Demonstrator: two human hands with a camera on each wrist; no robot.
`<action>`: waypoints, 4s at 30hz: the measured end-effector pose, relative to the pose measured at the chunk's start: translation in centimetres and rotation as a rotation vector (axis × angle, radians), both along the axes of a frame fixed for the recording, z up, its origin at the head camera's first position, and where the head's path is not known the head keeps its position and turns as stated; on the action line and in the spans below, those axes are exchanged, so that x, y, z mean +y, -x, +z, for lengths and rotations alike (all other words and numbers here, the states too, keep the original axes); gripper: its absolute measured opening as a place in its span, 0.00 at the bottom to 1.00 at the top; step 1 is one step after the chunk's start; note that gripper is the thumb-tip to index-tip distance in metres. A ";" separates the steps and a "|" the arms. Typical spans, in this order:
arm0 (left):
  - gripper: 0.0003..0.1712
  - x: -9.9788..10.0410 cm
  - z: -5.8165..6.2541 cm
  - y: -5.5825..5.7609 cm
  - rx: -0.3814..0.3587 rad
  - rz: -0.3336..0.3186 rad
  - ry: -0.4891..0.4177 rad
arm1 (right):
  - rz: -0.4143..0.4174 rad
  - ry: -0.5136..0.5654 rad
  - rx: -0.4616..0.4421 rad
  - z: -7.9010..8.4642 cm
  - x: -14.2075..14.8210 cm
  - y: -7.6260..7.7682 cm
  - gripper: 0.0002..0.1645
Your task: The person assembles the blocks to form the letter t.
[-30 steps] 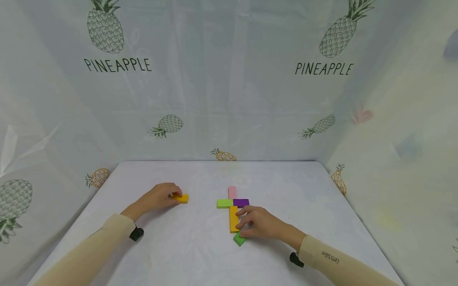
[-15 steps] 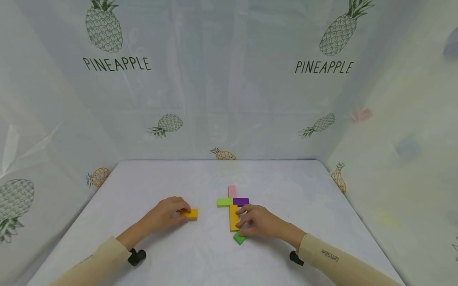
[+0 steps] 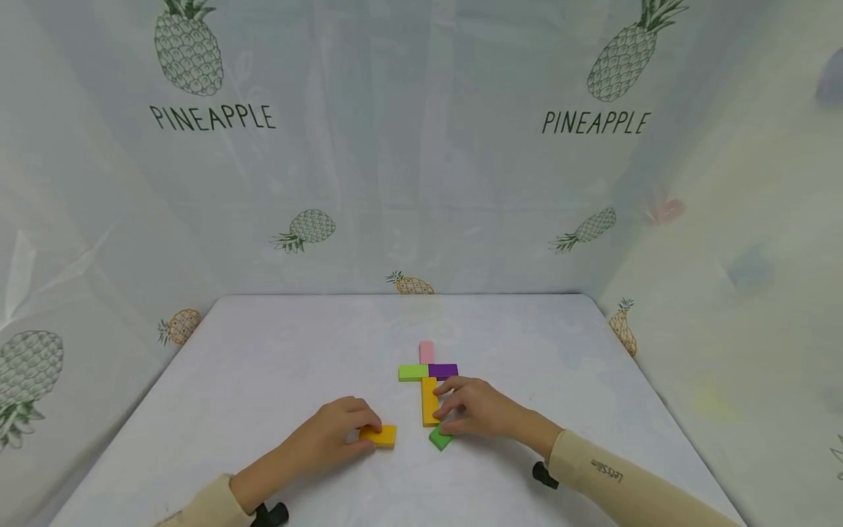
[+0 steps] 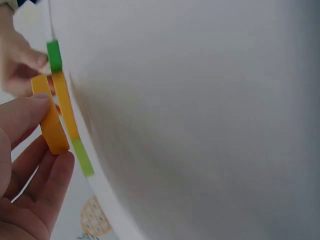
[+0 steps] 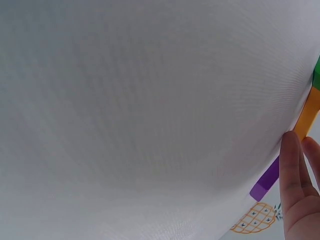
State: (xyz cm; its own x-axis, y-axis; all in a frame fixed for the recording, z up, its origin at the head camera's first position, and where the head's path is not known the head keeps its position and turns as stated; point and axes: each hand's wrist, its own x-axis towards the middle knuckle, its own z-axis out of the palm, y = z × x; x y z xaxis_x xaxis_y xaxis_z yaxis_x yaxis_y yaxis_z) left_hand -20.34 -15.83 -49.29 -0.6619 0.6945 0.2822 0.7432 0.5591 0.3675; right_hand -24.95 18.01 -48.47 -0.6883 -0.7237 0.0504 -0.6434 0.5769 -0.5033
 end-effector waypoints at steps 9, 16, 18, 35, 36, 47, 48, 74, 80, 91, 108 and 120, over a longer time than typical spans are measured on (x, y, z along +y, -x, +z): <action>0.10 3.5 -0.4 -2.6 -0.064 0.012 -0.030 | 0.009 0.003 0.005 -0.1 0.0 0.1 0.13; 0.11 5.9 -0.4 -3.5 -0.056 0.001 -0.043 | -0.002 0.011 -0.021 0.1 0.1 0.0 0.12; 0.11 6.5 -0.4 -3.7 -0.036 -0.009 -0.039 | -0.005 0.010 -0.028 0.1 0.0 0.0 0.12; 0.09 9.8 -0.1 -4.3 0.006 0.012 0.037 | 0.016 0.006 0.006 0.3 -0.1 -0.2 0.12; 0.09 10.0 -0.1 -4.3 0.008 0.012 0.042 | 0.018 0.009 0.006 0.3 -0.1 -0.2 0.12; 0.09 11.9 0.1 -4.4 0.089 -0.034 0.053 | 0.017 0.006 0.017 0.2 -0.1 -0.2 0.11; 0.09 12.0 0.2 -4.5 0.089 -0.035 0.055 | 0.016 0.005 0.016 0.2 -0.1 -0.2 0.11; 0.16 12.0 -0.4 -5.9 0.310 -0.107 0.312 | 0.022 0.017 0.029 0.2 0.0 -0.2 0.12; 0.36 12.1 0.0 -7.6 0.414 -0.143 0.468 | 0.021 0.016 0.023 0.1 -0.1 -0.2 0.13; 0.41 11.6 -2.2 -8.6 0.368 -0.132 0.446 | 0.026 0.027 0.017 0.1 -0.2 -0.2 0.13; 0.54 12.2 -3.9 -9.6 0.286 0.024 0.476 | 0.019 0.035 0.002 0.0 -0.1 -0.1 0.13; 0.54 12.6 -4.2 -9.1 0.334 0.044 0.468 | 0.013 0.025 0.009 -0.2 -0.1 0.1 0.13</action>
State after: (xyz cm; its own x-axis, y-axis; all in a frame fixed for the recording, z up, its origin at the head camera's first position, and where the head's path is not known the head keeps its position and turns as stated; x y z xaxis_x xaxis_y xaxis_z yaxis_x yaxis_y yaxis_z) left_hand -11.21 -3.20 -53.53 -0.6209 0.7693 0.1506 0.7487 0.6389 -0.1770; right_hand -25.02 17.87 -48.63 -0.6786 -0.7307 0.0746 -0.6549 0.5559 -0.5119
